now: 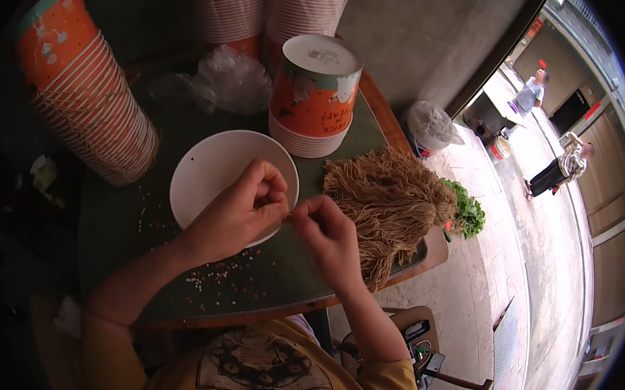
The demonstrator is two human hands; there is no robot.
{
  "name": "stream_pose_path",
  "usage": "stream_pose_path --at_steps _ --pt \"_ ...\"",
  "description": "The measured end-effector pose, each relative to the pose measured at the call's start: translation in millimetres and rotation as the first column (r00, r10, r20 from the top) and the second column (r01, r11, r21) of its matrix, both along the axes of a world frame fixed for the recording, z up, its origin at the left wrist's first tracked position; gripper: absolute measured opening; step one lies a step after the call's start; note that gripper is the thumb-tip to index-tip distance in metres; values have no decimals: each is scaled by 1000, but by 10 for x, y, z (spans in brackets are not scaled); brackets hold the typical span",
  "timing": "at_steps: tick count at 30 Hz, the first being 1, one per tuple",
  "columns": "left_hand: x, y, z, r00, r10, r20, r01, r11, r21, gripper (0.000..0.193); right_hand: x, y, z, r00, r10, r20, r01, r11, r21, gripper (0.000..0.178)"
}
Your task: Thread string through pre-punched holes in paper buckets to attach handles or decorations.
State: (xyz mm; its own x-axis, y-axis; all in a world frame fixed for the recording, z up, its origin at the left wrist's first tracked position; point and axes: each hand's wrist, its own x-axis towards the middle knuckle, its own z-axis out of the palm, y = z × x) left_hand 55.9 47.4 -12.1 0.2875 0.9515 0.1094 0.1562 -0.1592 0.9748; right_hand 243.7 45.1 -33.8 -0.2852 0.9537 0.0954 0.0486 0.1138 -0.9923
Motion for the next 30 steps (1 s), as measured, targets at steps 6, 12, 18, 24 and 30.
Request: stream_pose_path --at_steps 6,12,18,24,30 --pt "-13 0 -17 1000 2 23 -2 1000 -3 20 -9 -26 39 949 31 -312 -141 930 -338 13" --pt "-15 -11 37 999 -7 -38 8 1000 28 22 -115 -71 -134 987 -23 -160 25 1000 15 13" --pt "-18 -118 179 975 -70 -211 83 995 57 25 -119 -81 -179 985 -17 -173 11 999 -36 13" --pt "-62 -126 177 952 -61 -300 80 995 52 15 -118 -96 -205 989 -13 -148 13 1000 -1 13" --pt "-83 -122 163 861 88 -500 99 937 335 6 -119 -136 -253 991 -32 -131 36 999 29 10"
